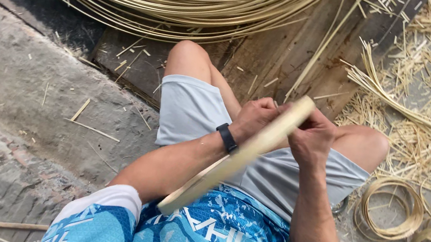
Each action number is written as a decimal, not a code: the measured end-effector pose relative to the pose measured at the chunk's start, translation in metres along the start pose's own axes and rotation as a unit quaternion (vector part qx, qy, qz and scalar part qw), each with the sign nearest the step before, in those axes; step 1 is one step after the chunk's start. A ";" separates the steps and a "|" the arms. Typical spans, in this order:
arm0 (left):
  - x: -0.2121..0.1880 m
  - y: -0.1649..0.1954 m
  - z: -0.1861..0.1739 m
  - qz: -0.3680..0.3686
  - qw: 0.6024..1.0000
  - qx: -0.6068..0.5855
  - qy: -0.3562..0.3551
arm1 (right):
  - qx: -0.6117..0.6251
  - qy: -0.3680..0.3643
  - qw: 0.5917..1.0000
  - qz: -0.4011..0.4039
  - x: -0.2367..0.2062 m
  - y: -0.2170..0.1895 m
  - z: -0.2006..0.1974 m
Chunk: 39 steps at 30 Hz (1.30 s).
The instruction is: The person sits on the floor and bends thin bamboo strips into circular hoops, flexing and testing the strips by hand, then joins the ends of a strip together to form a basket rim. Finished woven bamboo baskets and piles of strips are stacked around the work area.
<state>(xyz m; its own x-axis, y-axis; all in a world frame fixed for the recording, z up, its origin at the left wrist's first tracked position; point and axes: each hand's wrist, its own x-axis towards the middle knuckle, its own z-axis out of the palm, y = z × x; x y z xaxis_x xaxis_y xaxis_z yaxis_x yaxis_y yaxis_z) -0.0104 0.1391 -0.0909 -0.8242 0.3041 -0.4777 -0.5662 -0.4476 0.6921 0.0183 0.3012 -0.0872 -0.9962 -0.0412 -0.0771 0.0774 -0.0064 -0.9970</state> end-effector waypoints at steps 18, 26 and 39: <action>-0.032 0.109 0.014 0.495 0.724 0.469 -0.104 | 0.229 0.107 0.966 0.047 -0.008 -0.047 0.048; -0.053 0.102 0.014 0.383 0.775 0.488 -0.118 | 0.337 0.142 0.924 0.111 -0.024 -0.048 0.062; -0.080 0.089 0.029 0.353 0.744 0.556 -0.111 | 0.306 0.167 0.936 0.054 -0.052 -0.026 0.089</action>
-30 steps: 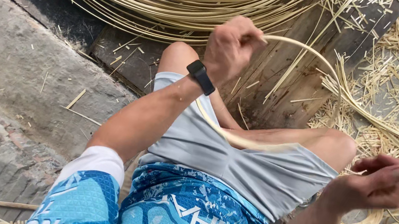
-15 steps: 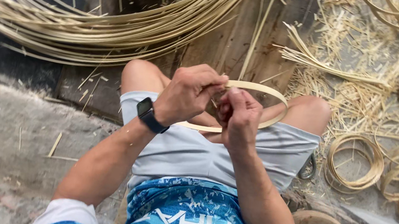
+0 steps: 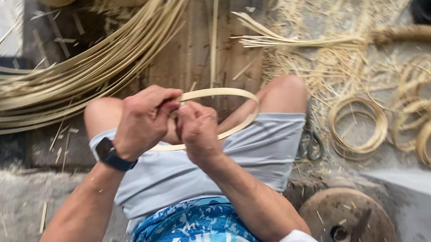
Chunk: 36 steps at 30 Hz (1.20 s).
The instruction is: The person sits on the floor and bends thin bamboo strips into circular hoops, flexing and testing the strips by hand, then joins the ends of a strip together to form a basket rim. Finished woven bamboo baskets and piles of strips are stacked around the work area.
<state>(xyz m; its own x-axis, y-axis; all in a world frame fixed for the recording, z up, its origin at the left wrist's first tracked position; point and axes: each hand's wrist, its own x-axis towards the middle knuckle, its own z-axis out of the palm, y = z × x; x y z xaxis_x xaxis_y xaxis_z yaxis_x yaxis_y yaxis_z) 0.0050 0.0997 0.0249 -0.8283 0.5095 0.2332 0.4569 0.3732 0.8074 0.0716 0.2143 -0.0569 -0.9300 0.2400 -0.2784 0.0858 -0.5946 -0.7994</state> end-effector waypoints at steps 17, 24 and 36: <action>-0.001 0.014 -0.017 -0.243 0.935 -0.247 0.075 | -0.281 -0.170 0.893 -0.308 0.034 -0.041 0.004; -0.024 -0.028 0.002 -0.274 0.875 -0.382 0.117 | -0.500 -0.003 0.849 -0.170 0.080 -0.080 -0.007; -0.002 -0.057 0.007 -0.473 0.790 -0.375 -0.110 | -0.723 -0.281 0.454 -0.439 0.051 -0.115 -0.009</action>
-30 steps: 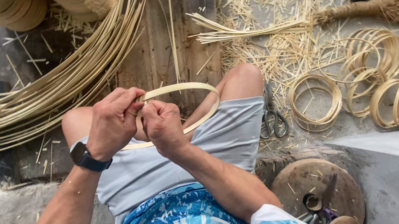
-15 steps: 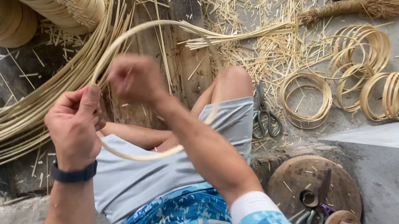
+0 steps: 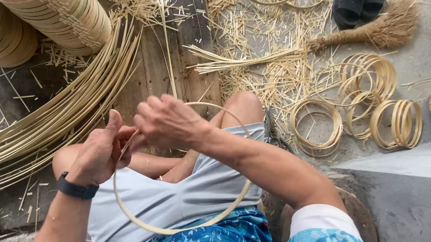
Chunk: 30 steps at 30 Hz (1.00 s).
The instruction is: The person sits on the floor and bends thin bamboo strips into circular hoops, flexing and testing the strips by hand, then joins the ends of a strip together to form a basket rim. Finished woven bamboo baskets and piles of strips are stacked around the work area.
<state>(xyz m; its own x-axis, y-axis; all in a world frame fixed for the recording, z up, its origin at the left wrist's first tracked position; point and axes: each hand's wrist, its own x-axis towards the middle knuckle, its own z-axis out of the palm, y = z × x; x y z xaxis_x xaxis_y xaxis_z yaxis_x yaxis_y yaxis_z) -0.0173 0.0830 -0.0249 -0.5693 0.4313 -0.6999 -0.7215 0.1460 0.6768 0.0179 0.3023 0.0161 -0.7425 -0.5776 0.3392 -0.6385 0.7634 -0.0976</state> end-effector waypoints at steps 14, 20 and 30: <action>0.016 -0.015 -0.001 -0.003 0.999 0.016 -0.042 | -0.001 0.091 0.991 0.093 -0.007 -0.025 0.053; 0.009 -0.001 0.015 -0.009 0.999 -0.025 -0.040 | 0.037 0.132 0.986 0.092 -0.004 -0.020 0.037; -0.004 -0.003 0.015 0.194 0.964 -0.181 0.015 | 0.094 0.094 0.916 0.379 -0.021 0.030 0.011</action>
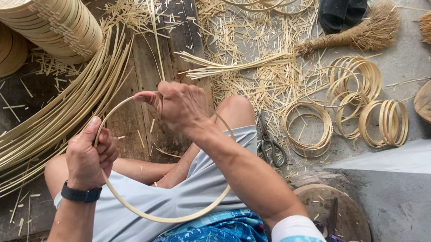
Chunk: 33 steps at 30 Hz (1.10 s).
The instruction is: The person sits on the floor and bends thin bamboo strips into circular hoops, flexing and testing the strips by hand, then joins the ends of a strip together to form a basket rim. Finished woven bamboo baskets and piles of strips are stacked around the work area.
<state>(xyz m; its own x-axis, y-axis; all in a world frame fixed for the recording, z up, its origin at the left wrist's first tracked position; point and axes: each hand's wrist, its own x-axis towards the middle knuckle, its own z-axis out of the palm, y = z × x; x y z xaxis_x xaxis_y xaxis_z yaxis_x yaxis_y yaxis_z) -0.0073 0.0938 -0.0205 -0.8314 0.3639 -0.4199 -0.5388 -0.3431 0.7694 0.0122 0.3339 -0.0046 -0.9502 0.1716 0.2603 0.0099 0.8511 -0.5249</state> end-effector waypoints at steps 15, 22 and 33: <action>-0.001 -0.001 -0.028 0.078 0.996 -0.041 0.026 | 0.378 -0.099 0.887 0.248 -0.033 0.095 -0.001; 0.015 0.013 -0.055 -0.035 0.998 -0.023 0.044 | 0.711 -0.078 0.642 0.276 -0.072 0.101 -0.001; 0.022 0.005 -0.071 -0.015 0.998 -0.056 0.038 | 0.386 -0.109 0.902 0.158 -0.075 0.124 0.016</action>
<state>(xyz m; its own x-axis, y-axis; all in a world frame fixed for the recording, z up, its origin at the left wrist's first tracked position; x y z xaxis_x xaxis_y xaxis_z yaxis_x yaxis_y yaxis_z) -0.0376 0.0383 -0.0598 -0.8203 0.3104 -0.4803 -0.5718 -0.4299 0.6987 0.0794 0.4183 -0.1020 -0.9776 0.1715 -0.1223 0.1506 0.1632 -0.9750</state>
